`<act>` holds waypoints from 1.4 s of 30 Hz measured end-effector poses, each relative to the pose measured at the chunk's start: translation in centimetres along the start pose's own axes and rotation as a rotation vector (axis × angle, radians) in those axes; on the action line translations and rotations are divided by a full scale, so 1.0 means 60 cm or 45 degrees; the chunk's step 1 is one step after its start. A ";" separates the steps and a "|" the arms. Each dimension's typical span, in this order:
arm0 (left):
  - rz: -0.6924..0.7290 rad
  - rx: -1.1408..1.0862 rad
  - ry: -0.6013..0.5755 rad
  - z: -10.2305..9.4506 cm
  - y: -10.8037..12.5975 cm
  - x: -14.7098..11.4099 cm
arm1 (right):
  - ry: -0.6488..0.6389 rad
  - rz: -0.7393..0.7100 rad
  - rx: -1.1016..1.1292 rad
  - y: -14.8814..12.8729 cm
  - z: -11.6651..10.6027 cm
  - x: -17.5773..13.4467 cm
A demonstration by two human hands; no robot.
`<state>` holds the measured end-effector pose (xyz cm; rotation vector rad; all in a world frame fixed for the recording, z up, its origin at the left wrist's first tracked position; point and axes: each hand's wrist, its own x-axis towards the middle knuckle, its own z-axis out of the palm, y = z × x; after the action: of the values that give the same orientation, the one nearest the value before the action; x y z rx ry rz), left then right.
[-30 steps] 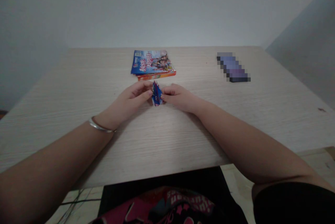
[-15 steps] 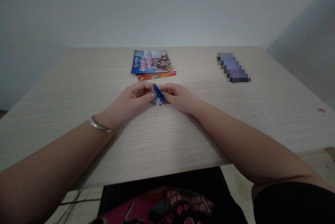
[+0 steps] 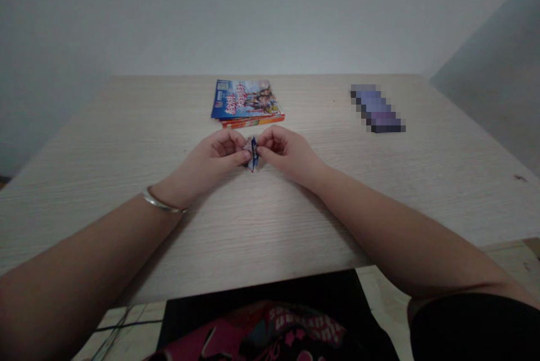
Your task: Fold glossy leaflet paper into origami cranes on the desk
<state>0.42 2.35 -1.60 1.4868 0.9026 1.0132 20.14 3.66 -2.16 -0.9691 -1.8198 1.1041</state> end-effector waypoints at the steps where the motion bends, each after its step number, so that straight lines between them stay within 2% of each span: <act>1: -0.010 -0.035 0.014 0.000 0.000 0.000 | 0.025 -0.017 -0.040 -0.003 0.000 -0.001; 3: -0.036 -0.080 0.028 0.000 0.000 0.001 | 0.079 -0.076 -0.101 -0.009 0.002 -0.004; 8: -0.086 -0.079 -0.071 -0.002 -0.003 0.000 | 0.120 -0.162 -0.095 -0.016 0.007 -0.008; 14: -0.074 -0.084 -0.142 0.002 0.004 -0.003 | 0.077 -0.086 -0.011 -0.017 0.008 -0.005; 18: -0.015 -0.091 -0.214 0.002 0.005 -0.003 | -0.024 -0.019 0.096 -0.015 0.006 -0.004; 24: -0.050 0.048 -0.219 -0.003 -0.002 -0.003 | -0.084 -0.077 0.213 -0.001 0.008 -0.001; 34: -0.028 0.058 -0.197 -0.001 0.000 -0.003 | -0.007 -0.182 -0.009 -0.006 0.002 -0.004; 42: -0.084 0.047 -0.270 -0.001 -0.001 -0.007 | 0.007 -0.283 -0.238 -0.007 -0.003 -0.003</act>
<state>0.24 2.00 -1.73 1.5524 0.8155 0.7779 20.30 3.41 -1.73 -0.8483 -1.9983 0.8064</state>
